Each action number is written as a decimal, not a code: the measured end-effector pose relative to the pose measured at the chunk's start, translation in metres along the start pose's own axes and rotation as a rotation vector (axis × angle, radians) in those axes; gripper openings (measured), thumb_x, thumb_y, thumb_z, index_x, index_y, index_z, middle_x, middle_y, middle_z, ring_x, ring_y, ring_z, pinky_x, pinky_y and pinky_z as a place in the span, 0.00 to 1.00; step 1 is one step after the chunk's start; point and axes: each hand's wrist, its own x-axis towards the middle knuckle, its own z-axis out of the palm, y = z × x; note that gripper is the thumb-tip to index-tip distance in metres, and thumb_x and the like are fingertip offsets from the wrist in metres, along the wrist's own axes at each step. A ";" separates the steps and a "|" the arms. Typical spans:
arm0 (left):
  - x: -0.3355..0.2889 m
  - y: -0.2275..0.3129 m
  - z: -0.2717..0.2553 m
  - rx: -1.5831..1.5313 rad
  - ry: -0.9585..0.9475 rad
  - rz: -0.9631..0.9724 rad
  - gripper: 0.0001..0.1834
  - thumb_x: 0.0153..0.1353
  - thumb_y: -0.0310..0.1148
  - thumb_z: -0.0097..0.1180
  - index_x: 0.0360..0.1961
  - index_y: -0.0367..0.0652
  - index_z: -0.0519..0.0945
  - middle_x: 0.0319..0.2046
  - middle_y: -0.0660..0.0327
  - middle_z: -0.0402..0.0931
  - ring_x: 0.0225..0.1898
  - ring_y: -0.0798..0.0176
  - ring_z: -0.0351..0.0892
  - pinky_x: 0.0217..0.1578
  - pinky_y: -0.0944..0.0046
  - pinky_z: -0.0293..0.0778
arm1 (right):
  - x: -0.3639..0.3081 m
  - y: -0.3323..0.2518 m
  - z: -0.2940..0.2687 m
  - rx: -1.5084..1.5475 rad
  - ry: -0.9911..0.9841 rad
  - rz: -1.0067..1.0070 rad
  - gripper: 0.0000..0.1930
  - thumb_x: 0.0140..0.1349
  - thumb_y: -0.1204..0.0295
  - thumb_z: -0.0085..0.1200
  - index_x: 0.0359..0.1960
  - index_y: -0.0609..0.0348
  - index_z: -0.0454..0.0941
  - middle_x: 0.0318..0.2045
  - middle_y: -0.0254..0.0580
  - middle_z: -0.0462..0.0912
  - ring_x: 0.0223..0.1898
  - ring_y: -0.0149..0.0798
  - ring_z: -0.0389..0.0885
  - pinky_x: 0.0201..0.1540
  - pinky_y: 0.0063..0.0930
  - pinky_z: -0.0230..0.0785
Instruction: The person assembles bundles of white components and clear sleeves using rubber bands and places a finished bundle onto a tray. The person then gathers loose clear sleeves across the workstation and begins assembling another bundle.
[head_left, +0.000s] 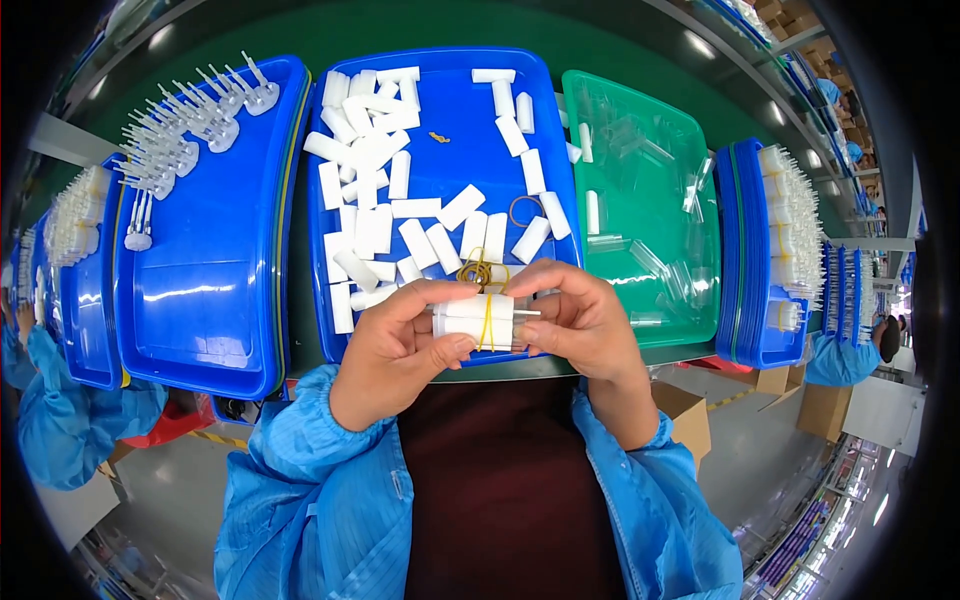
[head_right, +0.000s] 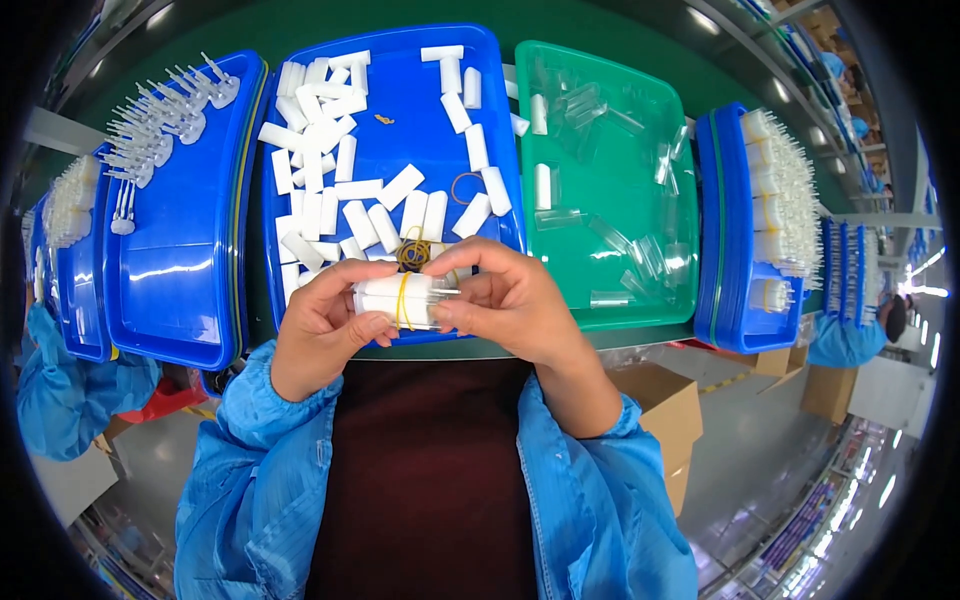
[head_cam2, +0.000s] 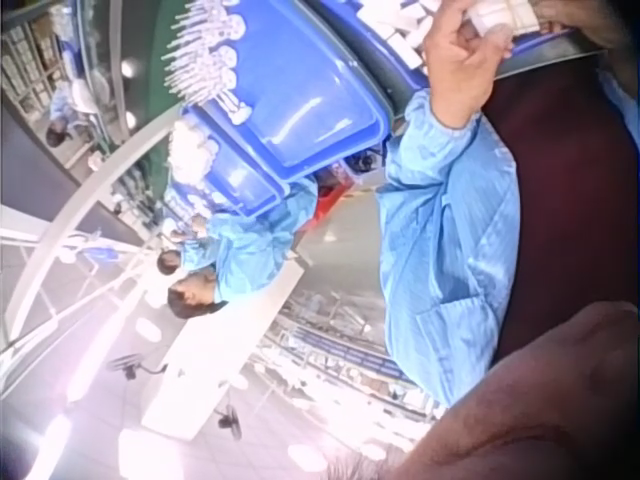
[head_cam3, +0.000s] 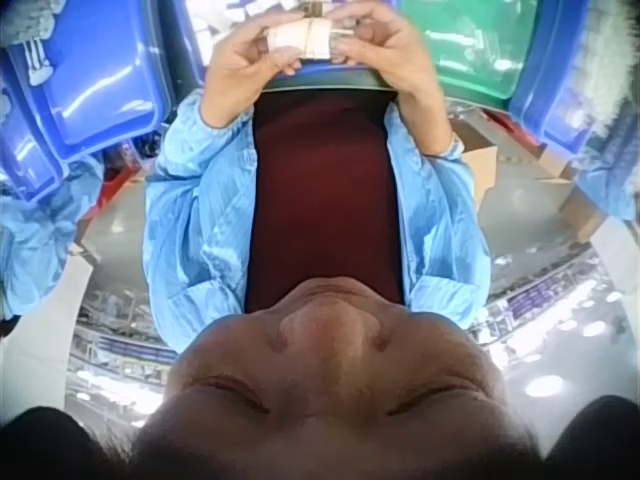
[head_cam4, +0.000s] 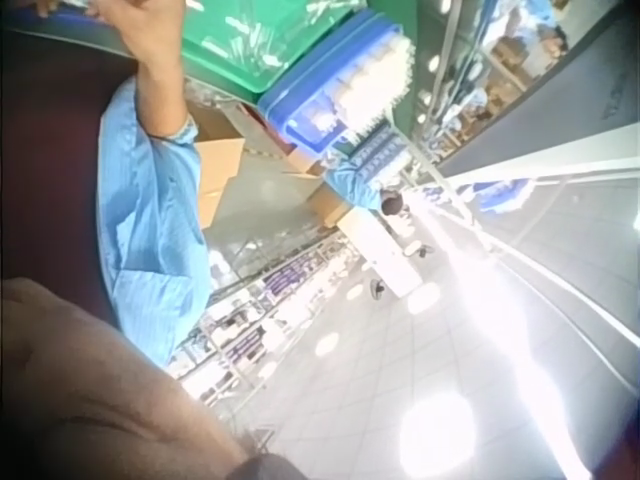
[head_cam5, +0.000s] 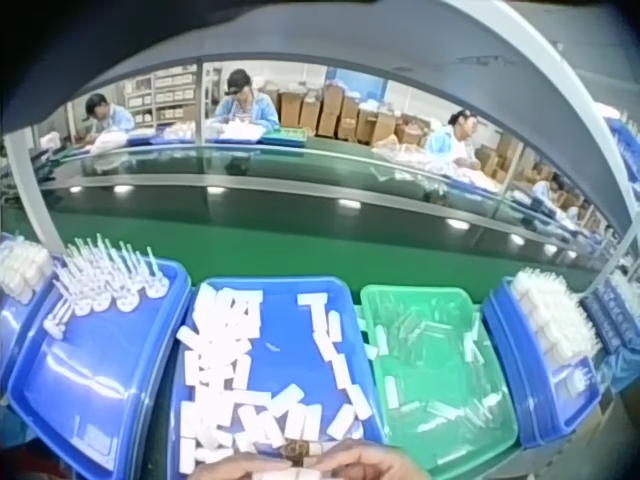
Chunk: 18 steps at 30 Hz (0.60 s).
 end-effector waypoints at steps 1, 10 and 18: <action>0.000 0.000 0.000 0.001 -0.001 0.006 0.21 0.60 0.20 0.55 0.56 0.39 0.70 0.41 0.58 0.74 0.36 0.71 0.76 0.36 0.73 0.75 | 0.000 0.000 0.001 0.001 0.000 0.000 0.16 0.56 0.83 0.58 0.47 0.66 0.72 0.40 0.42 0.78 0.32 0.27 0.81 0.33 0.17 0.73; -0.001 -0.002 -0.001 0.005 -0.002 0.065 0.21 0.58 0.18 0.56 0.54 0.37 0.71 0.44 0.58 0.72 0.43 0.68 0.77 0.43 0.70 0.76 | -0.004 0.000 0.007 -0.093 0.094 -0.024 0.13 0.57 0.80 0.59 0.44 0.64 0.74 0.37 0.38 0.79 0.29 0.22 0.79 0.28 0.14 0.70; -0.003 -0.005 0.004 -0.031 0.011 0.090 0.21 0.60 0.21 0.55 0.56 0.38 0.69 0.50 0.56 0.68 0.53 0.64 0.71 0.50 0.65 0.73 | -0.002 0.005 0.008 -0.348 0.076 -0.284 0.13 0.50 0.83 0.60 0.39 0.60 0.79 0.41 0.41 0.76 0.36 0.28 0.78 0.32 0.17 0.70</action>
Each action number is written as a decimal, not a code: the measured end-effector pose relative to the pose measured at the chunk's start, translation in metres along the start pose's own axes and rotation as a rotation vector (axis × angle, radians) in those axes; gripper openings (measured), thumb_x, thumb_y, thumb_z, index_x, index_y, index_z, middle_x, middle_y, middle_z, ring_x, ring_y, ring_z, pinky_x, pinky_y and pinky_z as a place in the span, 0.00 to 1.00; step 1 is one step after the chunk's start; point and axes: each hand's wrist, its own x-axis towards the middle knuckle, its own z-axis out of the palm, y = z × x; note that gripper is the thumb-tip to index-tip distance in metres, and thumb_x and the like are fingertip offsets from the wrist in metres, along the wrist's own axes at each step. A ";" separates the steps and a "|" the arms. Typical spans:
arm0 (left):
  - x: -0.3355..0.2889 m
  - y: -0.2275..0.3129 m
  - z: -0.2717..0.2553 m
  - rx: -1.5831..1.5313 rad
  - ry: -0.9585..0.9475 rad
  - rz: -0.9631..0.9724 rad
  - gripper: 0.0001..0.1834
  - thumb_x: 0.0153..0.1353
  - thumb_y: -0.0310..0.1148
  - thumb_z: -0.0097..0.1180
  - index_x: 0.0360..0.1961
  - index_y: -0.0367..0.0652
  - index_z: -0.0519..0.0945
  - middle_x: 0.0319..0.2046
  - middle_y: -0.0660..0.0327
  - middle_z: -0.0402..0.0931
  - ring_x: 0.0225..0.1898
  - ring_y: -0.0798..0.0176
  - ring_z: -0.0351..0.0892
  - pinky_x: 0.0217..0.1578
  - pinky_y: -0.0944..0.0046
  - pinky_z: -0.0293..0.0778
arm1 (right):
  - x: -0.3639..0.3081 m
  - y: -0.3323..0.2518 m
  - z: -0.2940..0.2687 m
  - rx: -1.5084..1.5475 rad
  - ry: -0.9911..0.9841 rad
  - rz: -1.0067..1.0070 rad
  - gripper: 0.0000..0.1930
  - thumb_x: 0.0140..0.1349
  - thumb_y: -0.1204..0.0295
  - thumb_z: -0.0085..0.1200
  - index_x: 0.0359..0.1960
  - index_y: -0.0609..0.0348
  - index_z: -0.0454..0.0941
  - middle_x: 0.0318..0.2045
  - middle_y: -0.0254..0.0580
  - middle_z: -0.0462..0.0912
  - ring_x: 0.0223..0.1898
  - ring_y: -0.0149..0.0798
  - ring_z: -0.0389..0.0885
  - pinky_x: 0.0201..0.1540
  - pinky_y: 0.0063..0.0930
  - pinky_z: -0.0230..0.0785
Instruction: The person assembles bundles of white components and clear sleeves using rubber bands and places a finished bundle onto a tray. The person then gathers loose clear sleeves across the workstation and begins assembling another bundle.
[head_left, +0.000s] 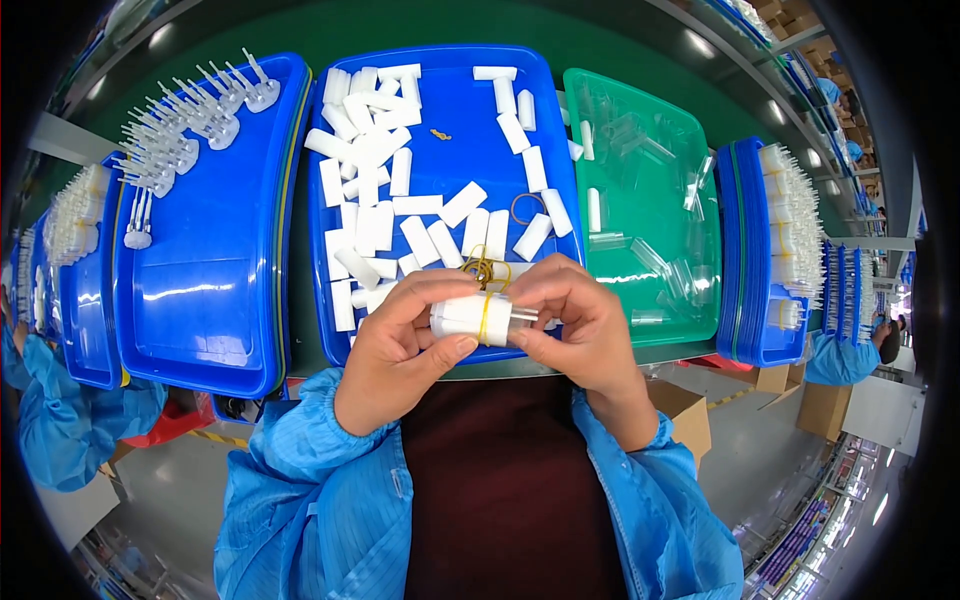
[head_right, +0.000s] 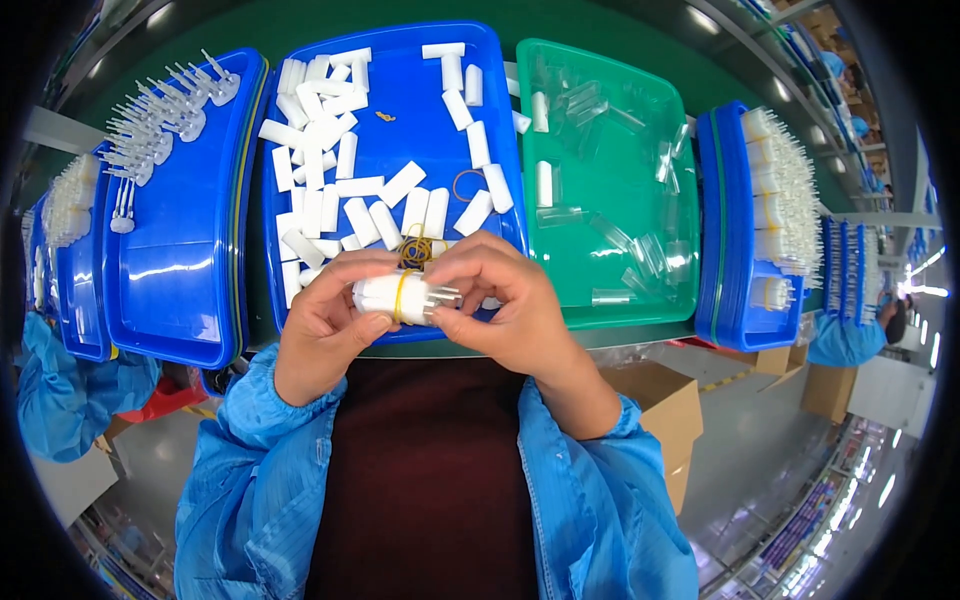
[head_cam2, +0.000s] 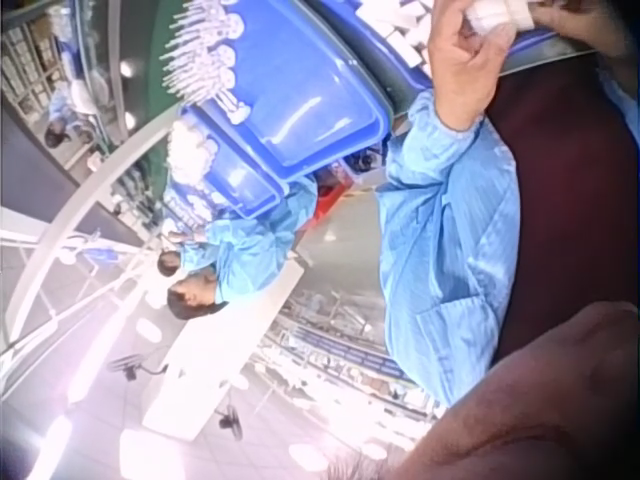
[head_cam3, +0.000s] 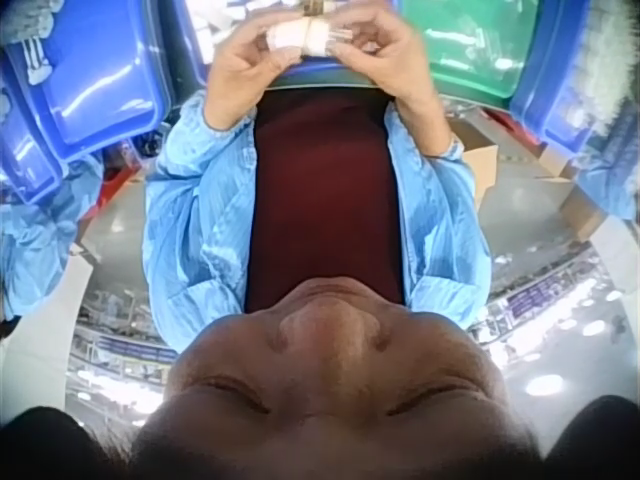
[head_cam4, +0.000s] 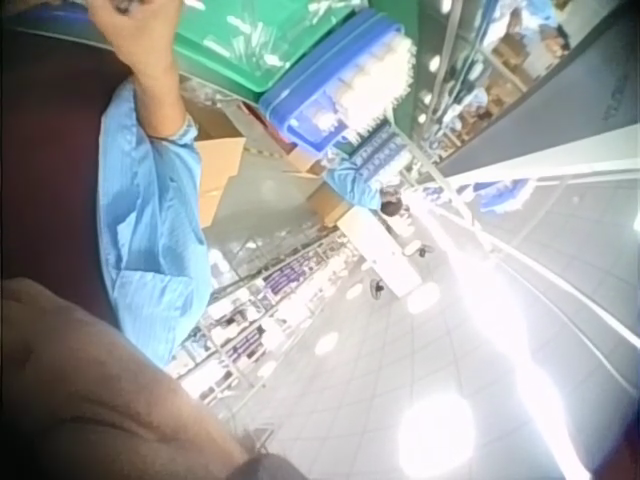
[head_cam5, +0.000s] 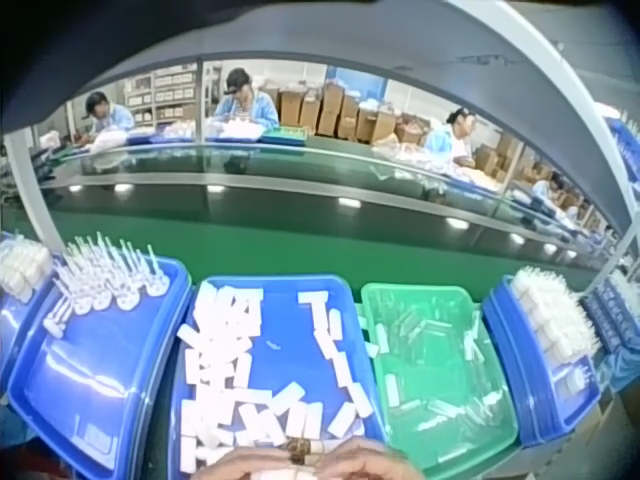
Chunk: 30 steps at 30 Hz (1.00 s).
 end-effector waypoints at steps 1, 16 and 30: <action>0.000 0.001 0.000 -0.037 0.013 -0.023 0.22 0.61 0.22 0.54 0.57 0.38 0.68 0.51 0.55 0.68 0.54 0.63 0.70 0.52 0.65 0.72 | 0.002 -0.002 0.000 0.000 0.000 0.001 0.13 0.50 0.83 0.60 0.39 0.60 0.79 0.41 0.41 0.76 0.36 0.28 0.78 0.32 0.17 0.70; -0.001 -0.005 0.002 -0.103 0.029 0.080 0.22 0.58 0.21 0.57 0.54 0.35 0.67 0.48 0.56 0.72 0.50 0.65 0.73 0.50 0.66 0.72 | -0.004 -0.008 -0.001 0.135 -0.097 0.057 0.19 0.53 0.81 0.54 0.49 0.65 0.73 0.50 0.48 0.72 0.48 0.36 0.75 0.45 0.27 0.70; -0.004 -0.005 0.003 -0.032 0.042 0.114 0.22 0.57 0.20 0.58 0.52 0.34 0.68 0.49 0.55 0.71 0.51 0.63 0.73 0.51 0.64 0.73 | -0.008 -0.004 -0.001 0.316 -0.118 0.250 0.15 0.58 0.82 0.54 0.48 0.67 0.72 0.46 0.42 0.74 0.39 0.29 0.79 0.36 0.18 0.72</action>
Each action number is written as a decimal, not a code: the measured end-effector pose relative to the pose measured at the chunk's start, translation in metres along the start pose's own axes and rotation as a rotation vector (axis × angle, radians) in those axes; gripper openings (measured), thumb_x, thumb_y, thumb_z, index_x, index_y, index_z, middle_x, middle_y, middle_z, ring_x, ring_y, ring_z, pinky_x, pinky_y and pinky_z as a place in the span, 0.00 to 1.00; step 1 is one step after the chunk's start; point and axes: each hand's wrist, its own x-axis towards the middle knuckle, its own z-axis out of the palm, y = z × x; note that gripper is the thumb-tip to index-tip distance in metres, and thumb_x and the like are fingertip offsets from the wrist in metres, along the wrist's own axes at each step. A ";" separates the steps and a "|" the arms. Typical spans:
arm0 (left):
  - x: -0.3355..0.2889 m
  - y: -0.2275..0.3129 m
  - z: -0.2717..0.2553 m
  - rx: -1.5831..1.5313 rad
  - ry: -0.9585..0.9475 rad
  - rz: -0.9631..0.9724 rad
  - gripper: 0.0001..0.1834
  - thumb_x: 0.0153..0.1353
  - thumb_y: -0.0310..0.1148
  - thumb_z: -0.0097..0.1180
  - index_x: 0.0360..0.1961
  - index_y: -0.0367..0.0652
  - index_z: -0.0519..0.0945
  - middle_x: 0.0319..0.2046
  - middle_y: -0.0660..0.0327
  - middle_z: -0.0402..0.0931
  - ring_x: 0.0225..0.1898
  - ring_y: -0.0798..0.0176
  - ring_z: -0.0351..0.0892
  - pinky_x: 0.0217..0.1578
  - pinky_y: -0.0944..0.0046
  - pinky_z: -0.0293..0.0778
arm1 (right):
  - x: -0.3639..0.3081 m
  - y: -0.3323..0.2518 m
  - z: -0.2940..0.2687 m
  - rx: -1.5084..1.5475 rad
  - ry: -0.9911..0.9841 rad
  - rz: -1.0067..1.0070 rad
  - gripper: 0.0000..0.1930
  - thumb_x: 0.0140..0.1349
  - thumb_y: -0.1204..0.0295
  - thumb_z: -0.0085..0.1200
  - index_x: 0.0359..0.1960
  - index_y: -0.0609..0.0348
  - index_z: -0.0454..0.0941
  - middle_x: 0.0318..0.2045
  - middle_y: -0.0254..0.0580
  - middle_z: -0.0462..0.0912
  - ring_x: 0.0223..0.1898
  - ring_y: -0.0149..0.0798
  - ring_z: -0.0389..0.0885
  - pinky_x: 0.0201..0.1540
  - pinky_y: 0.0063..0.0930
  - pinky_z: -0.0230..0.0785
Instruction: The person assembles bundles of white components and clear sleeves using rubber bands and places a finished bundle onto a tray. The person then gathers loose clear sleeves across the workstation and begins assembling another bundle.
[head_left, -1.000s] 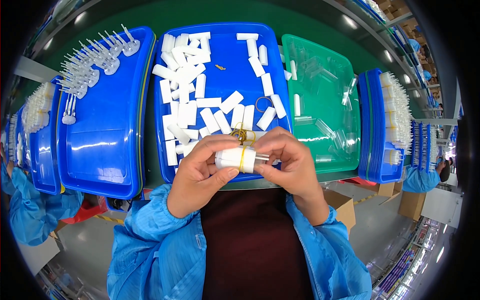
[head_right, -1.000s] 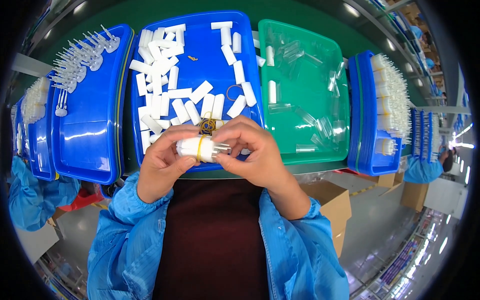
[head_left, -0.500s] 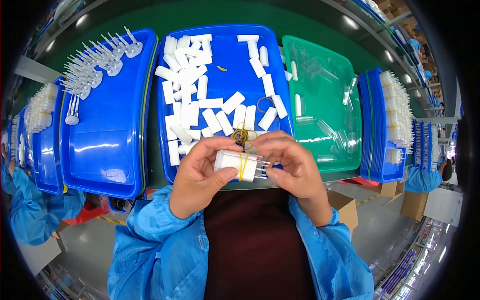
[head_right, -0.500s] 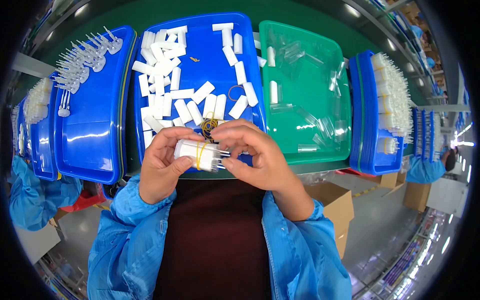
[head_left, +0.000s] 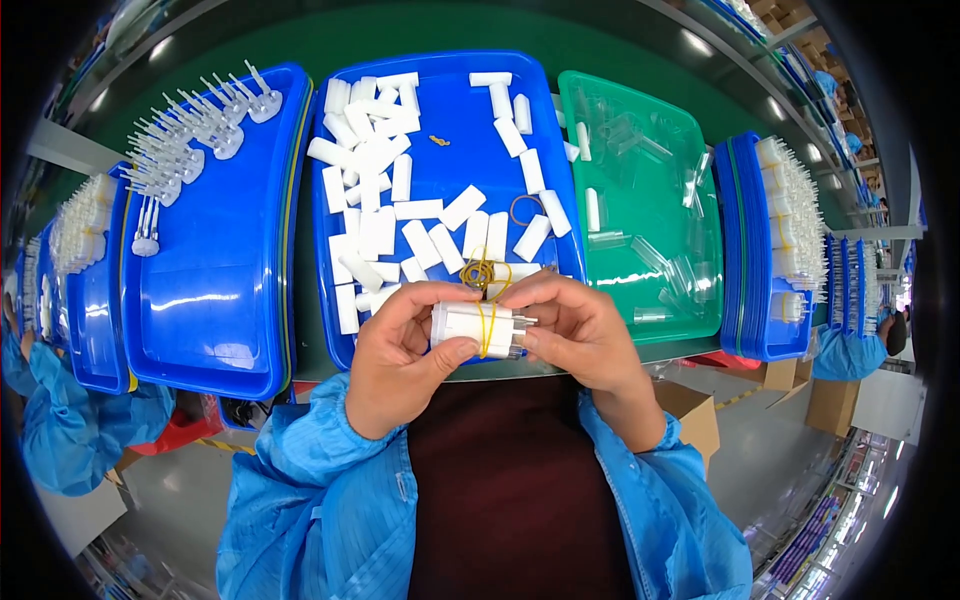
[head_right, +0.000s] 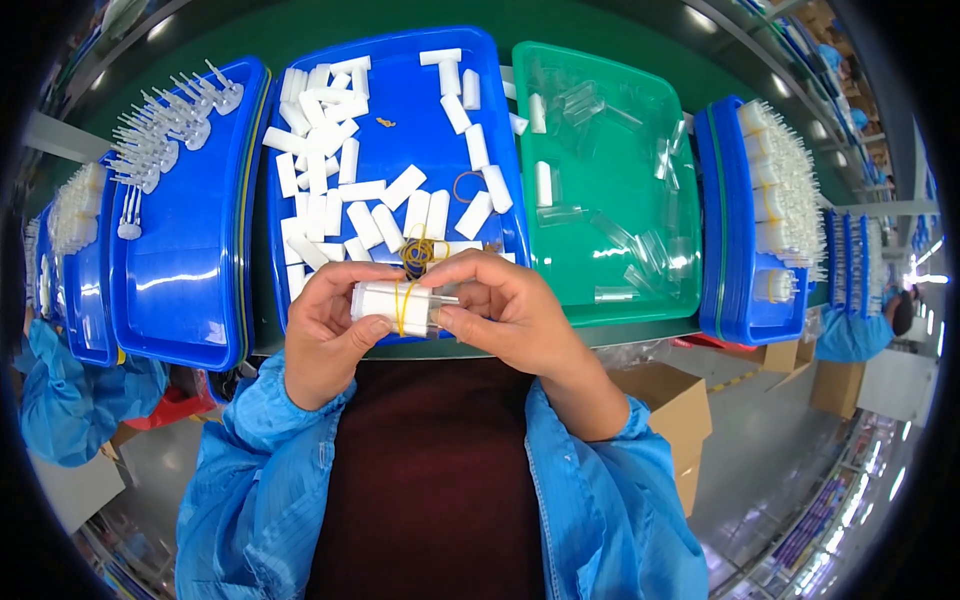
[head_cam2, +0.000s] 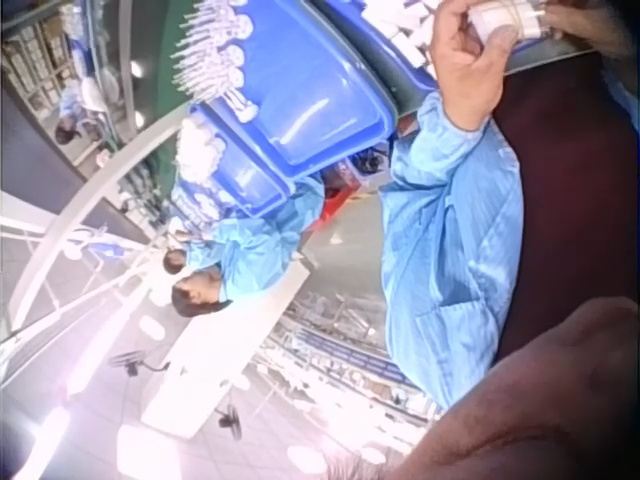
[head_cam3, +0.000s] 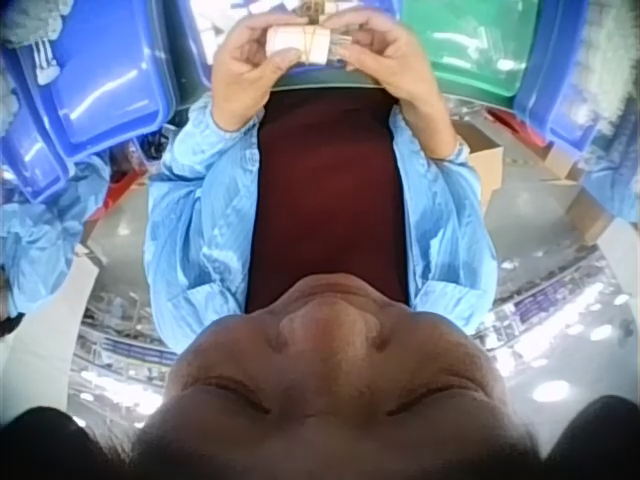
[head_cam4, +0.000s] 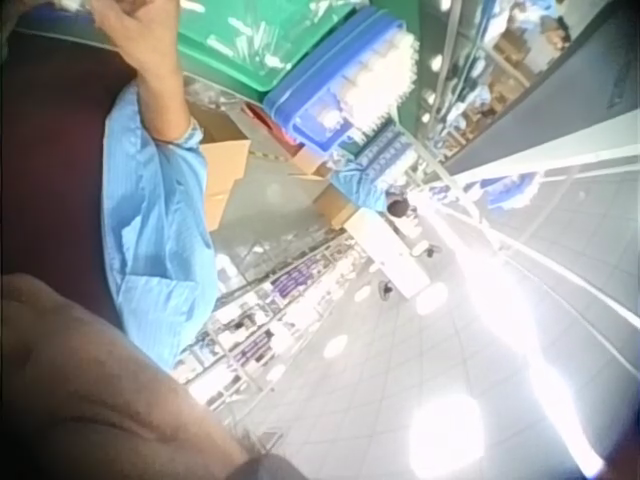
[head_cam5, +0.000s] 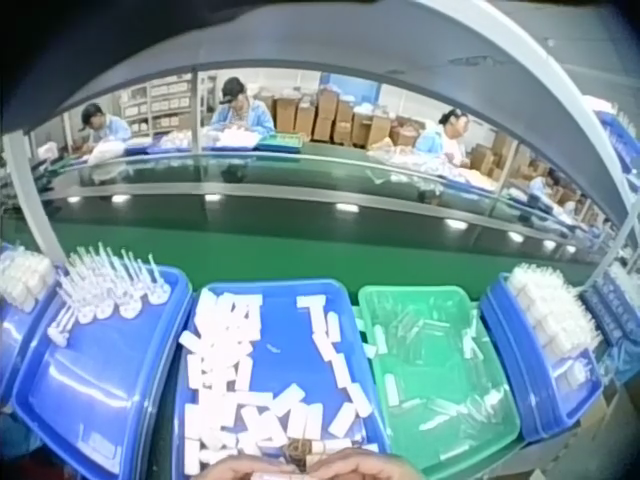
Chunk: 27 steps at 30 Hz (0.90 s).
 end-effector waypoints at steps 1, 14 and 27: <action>0.001 0.000 -0.002 0.025 0.000 -0.017 0.22 0.57 0.20 0.59 0.53 0.35 0.68 0.50 0.55 0.71 0.51 0.62 0.73 0.51 0.64 0.73 | 0.001 0.005 0.002 0.007 0.035 -0.036 0.15 0.58 0.82 0.55 0.47 0.66 0.73 0.46 0.42 0.75 0.39 0.29 0.79 0.37 0.18 0.72; 0.004 0.004 -0.004 0.431 -0.032 0.173 0.23 0.52 0.19 0.62 0.50 0.38 0.74 0.53 0.54 0.67 0.54 0.58 0.72 0.53 0.63 0.71 | 0.009 0.002 0.002 -0.469 0.111 -0.394 0.20 0.49 0.81 0.60 0.47 0.59 0.76 0.46 0.45 0.78 0.43 0.36 0.76 0.38 0.23 0.71; 0.003 -0.003 -0.003 0.450 -0.040 0.251 0.22 0.48 0.14 0.61 0.45 0.40 0.74 0.52 0.54 0.66 0.54 0.56 0.70 0.53 0.61 0.70 | 0.006 -0.001 0.005 -0.431 0.048 -0.279 0.21 0.50 0.79 0.58 0.48 0.61 0.75 0.48 0.43 0.73 0.49 0.34 0.73 0.43 0.23 0.67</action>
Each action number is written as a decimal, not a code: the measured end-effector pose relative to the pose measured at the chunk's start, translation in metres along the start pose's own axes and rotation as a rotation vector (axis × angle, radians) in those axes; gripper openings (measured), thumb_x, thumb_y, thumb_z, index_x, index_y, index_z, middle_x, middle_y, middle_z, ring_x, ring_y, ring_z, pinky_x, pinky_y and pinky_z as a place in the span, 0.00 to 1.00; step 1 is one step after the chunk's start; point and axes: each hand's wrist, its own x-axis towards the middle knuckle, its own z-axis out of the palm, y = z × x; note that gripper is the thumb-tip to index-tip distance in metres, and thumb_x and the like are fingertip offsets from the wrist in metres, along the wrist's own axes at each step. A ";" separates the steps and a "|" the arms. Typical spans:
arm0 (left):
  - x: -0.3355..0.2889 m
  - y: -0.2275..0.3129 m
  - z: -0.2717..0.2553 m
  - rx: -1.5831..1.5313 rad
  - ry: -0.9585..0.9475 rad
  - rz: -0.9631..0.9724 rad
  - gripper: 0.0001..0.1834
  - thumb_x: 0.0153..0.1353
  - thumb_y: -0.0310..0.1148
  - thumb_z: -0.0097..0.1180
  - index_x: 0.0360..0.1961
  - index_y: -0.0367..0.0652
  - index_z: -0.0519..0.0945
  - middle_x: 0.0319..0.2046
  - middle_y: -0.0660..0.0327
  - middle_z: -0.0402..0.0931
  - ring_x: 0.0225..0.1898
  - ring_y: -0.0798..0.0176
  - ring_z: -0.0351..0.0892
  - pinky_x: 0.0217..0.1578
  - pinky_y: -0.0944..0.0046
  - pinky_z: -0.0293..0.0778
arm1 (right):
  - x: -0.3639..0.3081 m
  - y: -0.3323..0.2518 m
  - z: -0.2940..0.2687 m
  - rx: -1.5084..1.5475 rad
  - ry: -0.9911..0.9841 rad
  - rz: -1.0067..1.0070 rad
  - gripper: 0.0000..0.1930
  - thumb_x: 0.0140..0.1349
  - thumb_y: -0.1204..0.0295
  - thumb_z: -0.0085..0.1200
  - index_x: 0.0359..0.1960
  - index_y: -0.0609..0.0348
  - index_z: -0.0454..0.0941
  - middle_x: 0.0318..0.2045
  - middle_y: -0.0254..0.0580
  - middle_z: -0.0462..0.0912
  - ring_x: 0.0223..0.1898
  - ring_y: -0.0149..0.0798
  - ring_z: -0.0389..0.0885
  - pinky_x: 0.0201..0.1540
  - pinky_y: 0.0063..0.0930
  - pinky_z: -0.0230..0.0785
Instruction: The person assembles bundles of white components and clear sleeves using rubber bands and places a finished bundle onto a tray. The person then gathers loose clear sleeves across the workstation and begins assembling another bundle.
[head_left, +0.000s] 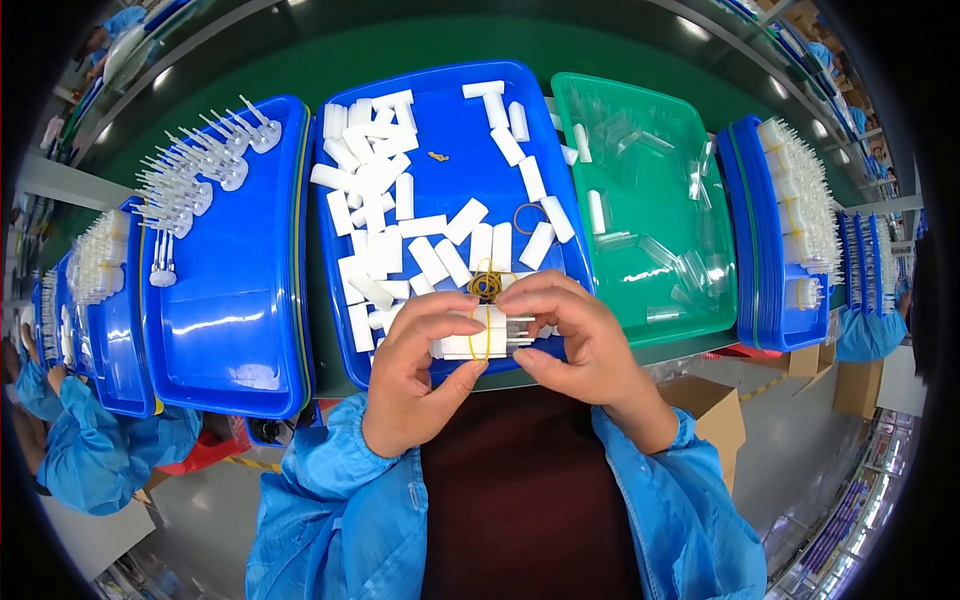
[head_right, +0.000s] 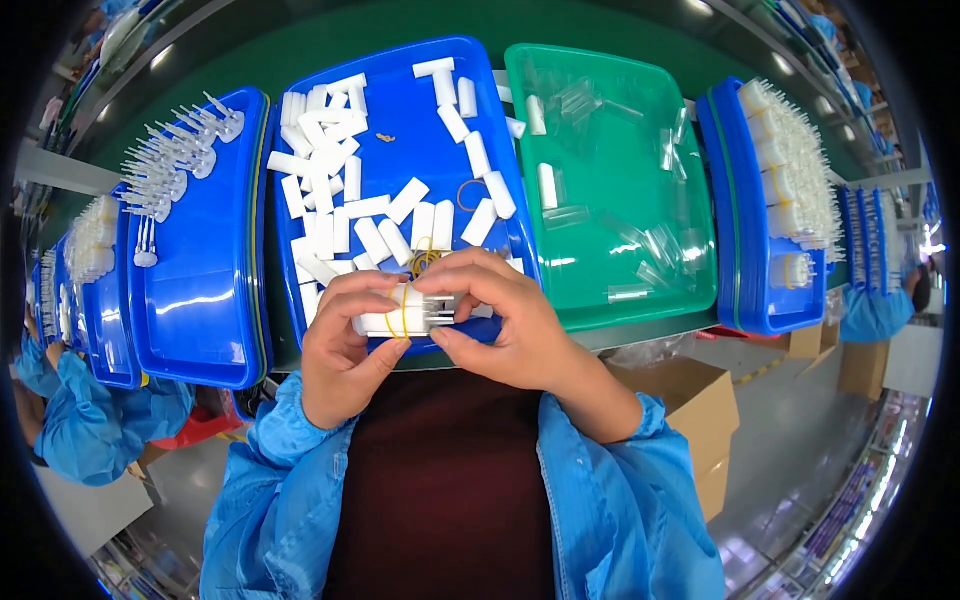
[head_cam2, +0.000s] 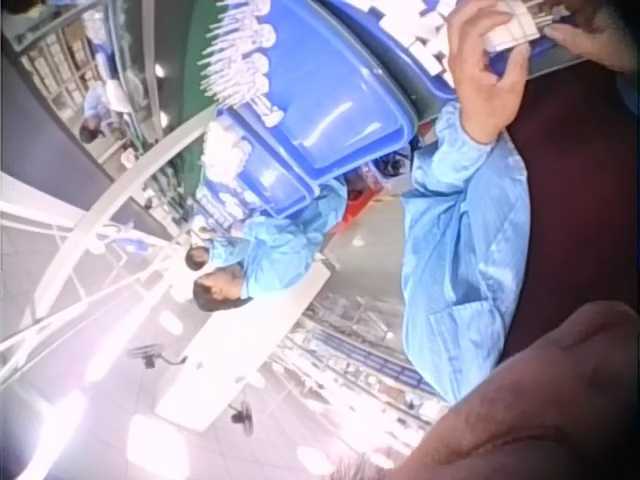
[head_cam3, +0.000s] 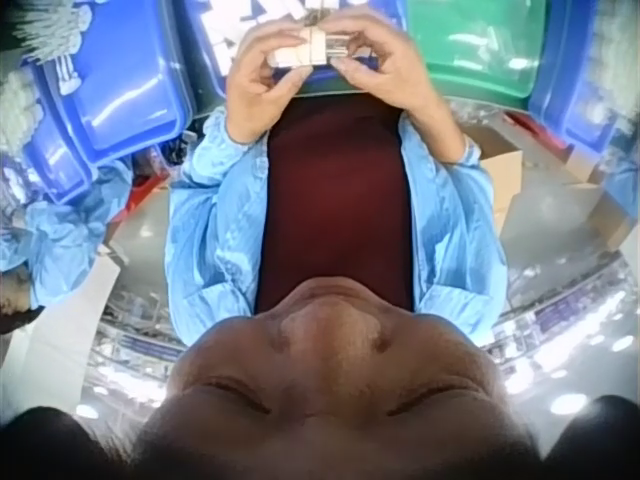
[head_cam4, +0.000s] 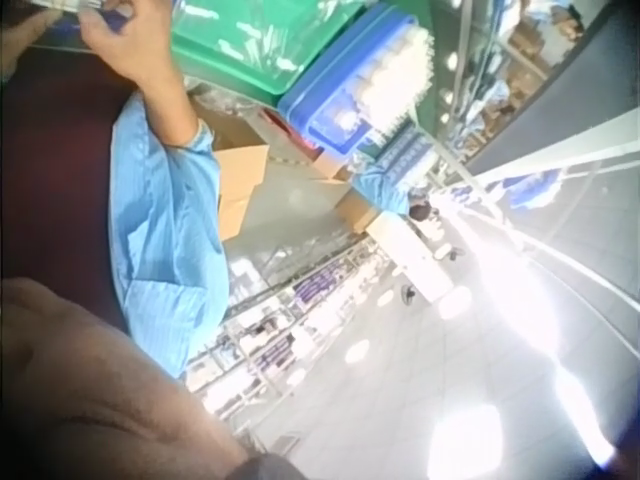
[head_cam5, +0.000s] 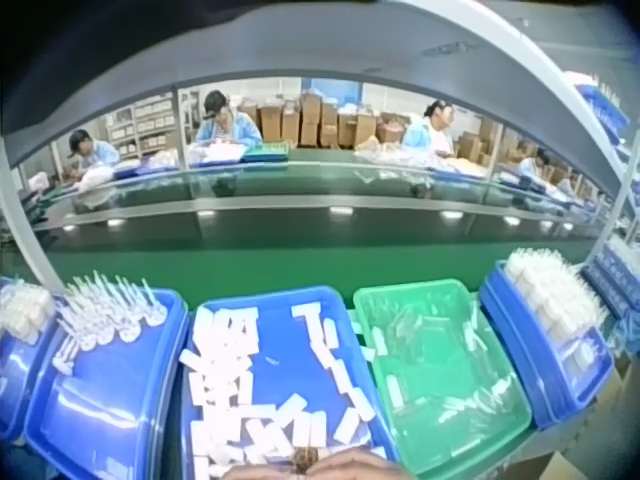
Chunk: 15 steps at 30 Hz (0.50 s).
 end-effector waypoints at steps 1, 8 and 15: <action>0.001 0.001 -0.001 -0.041 -0.008 -0.025 0.22 0.48 0.14 0.61 0.45 0.40 0.75 0.52 0.54 0.67 0.54 0.55 0.70 0.53 0.61 0.70 | -0.001 0.003 0.000 0.001 0.001 0.003 0.21 0.50 0.79 0.58 0.48 0.61 0.75 0.48 0.43 0.73 0.49 0.34 0.73 0.43 0.23 0.67; 0.003 0.006 -0.008 0.095 -0.101 -0.008 0.19 0.47 0.20 0.64 0.43 0.41 0.79 0.49 0.54 0.74 0.51 0.56 0.75 0.51 0.62 0.71 | -0.002 0.002 -0.008 0.254 -0.060 0.143 0.18 0.53 0.82 0.58 0.47 0.62 0.75 0.48 0.44 0.73 0.46 0.34 0.79 0.38 0.18 0.73; 0.008 0.012 -0.012 0.181 -0.156 0.010 0.18 0.46 0.23 0.66 0.42 0.42 0.81 0.47 0.55 0.77 0.48 0.54 0.78 0.48 0.61 0.74 | -0.004 0.010 -0.013 0.244 -0.119 0.071 0.16 0.53 0.81 0.61 0.45 0.62 0.76 0.46 0.42 0.75 0.44 0.34 0.81 0.36 0.19 0.75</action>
